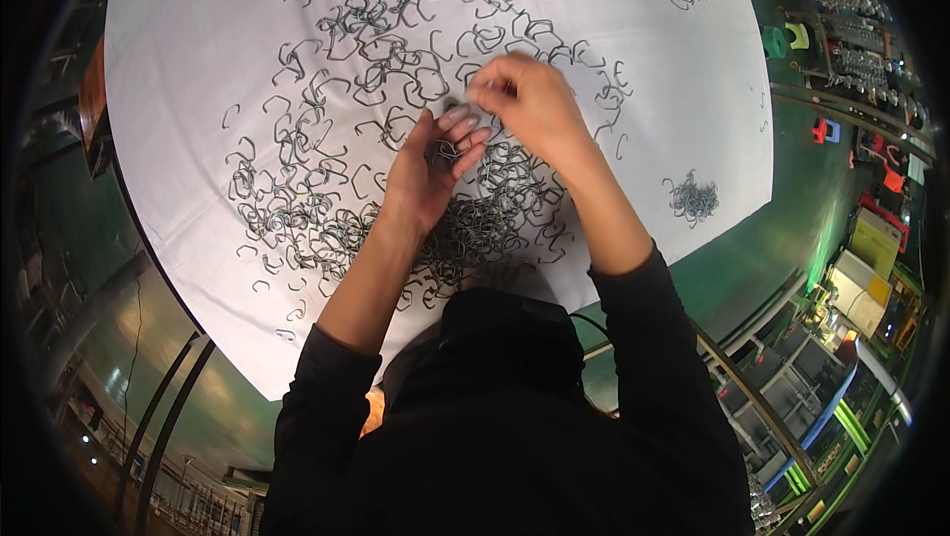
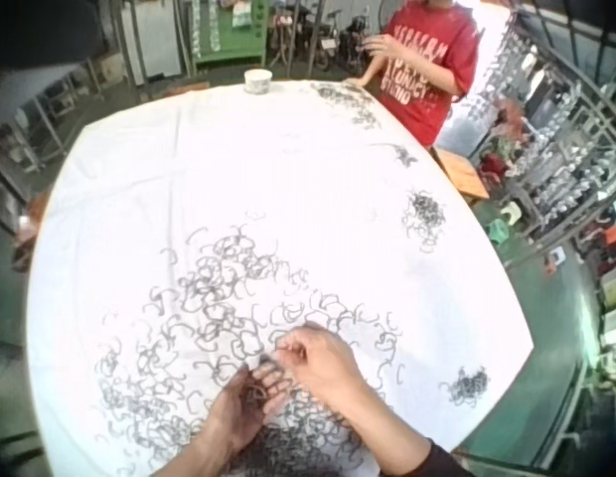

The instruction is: The person sorts through a pile of small metal clips on a white paper-covered table by picking them up individually and moving them into a separate pile in their hand or on the table.

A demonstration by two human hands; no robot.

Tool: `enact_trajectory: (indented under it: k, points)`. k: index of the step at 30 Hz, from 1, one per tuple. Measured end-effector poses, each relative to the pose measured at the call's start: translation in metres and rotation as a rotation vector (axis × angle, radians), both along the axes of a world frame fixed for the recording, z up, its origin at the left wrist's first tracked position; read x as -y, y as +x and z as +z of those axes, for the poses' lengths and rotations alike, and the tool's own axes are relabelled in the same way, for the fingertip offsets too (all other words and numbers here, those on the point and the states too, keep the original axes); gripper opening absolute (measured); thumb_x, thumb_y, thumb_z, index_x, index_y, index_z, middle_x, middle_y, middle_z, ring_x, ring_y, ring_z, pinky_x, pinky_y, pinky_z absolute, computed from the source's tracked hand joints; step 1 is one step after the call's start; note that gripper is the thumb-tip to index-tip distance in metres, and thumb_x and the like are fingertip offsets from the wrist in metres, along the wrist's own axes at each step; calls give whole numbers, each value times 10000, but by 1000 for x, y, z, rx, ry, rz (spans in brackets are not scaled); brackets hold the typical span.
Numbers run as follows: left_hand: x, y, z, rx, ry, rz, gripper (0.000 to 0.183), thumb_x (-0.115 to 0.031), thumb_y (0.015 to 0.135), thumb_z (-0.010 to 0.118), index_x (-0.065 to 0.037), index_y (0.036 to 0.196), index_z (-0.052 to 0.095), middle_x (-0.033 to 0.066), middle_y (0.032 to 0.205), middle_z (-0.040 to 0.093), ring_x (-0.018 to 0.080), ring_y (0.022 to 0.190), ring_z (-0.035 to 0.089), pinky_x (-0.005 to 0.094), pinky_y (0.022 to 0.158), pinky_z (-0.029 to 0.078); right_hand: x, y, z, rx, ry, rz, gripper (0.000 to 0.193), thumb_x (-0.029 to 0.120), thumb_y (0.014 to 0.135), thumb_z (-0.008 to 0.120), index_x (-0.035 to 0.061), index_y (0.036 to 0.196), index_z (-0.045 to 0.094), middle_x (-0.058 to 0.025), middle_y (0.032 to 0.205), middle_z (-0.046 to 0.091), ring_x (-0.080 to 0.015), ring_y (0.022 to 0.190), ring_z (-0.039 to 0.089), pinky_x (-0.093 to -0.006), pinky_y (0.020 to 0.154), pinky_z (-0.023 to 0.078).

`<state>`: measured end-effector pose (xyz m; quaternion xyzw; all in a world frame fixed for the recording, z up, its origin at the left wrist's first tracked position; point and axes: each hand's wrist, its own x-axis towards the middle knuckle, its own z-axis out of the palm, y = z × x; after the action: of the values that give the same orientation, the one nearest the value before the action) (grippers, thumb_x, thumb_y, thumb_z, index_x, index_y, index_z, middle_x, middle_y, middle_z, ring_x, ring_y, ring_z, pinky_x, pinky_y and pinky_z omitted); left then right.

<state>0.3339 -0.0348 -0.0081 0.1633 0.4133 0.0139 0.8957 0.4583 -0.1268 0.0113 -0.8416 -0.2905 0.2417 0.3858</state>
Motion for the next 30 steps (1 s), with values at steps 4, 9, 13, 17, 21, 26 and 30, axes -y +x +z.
enact_trajectory:
  k: [4, 9, 13, 17, 21, 26, 30]
  points:
    - [-9, -5, -18, 115, -15, -47, 405, -321, 957, 359, 40, 1006, 537, 83, 852, 565, 213, 864, 579, 284, 755, 515, -18, 24, -26, 331, -200, -170, 100, 210, 730, 670, 111, 732, 654, -65, 773, 609, -266, 710, 611, -370, 641, 464]
    - [-15, -13, -20, 147, -36, -35, 413, -327, 964, 326, 32, 983, 529, 84, 852, 564, 217, 855, 580, 283, 765, 520, -37, 20, -40, 521, -386, -163, 121, 187, 738, 664, 69, 759, 648, -68, 769, 615, -244, 680, 601, -360, 619, 461]
    - [-12, -4, 2, 46, -20, -26, 393, -312, 968, 310, 22, 1005, 514, 77, 868, 551, 206, 849, 569, 292, 806, 518, -21, 28, -33, 90, -253, -168, 137, 175, 747, 660, 44, 782, 647, -83, 738, 631, -212, 652, 591, -330, 607, 454]
    - [-11, -3, 3, 20, 10, -4, 384, -316, 970, 299, 4, 991, 511, 61, 878, 541, 198, 862, 566, 284, 825, 507, -8, 14, -10, -342, 15, 114, 162, 209, 738, 657, 66, 815, 669, -90, 769, 652, -216, 712, 607, -335, 657, 461]
    - [-15, -6, -8, 116, 2, 20, 336, -325, 967, 317, -45, 933, 502, 31, 840, 512, 156, 811, 538, 233, 726, 489, -32, 18, -18, 81, -190, -94, 105, 165, 754, 650, 71, 799, 662, -67, 750, 649, -202, 713, 604, -303, 664, 465]
    - [-28, -22, -12, 174, -131, 63, 315, -339, 951, 380, -71, 829, 491, 17, 759, 471, 115, 671, 461, 209, 543, 402, -40, 19, -33, 407, -318, -292, 96, 136, 783, 605, 113, 872, 633, -52, 797, 637, -243, 820, 607, -349, 691, 479]
    - [-30, -30, -5, 97, -399, 190, 324, -329, 956, 373, -109, 733, 457, -6, 655, 393, 63, 496, 343, 167, 351, 280, 2, 26, -34, 417, -218, -345, 186, 74, 792, 554, 154, 945, 624, -76, 915, 567, -283, 760, 605, -384, 660, 494]
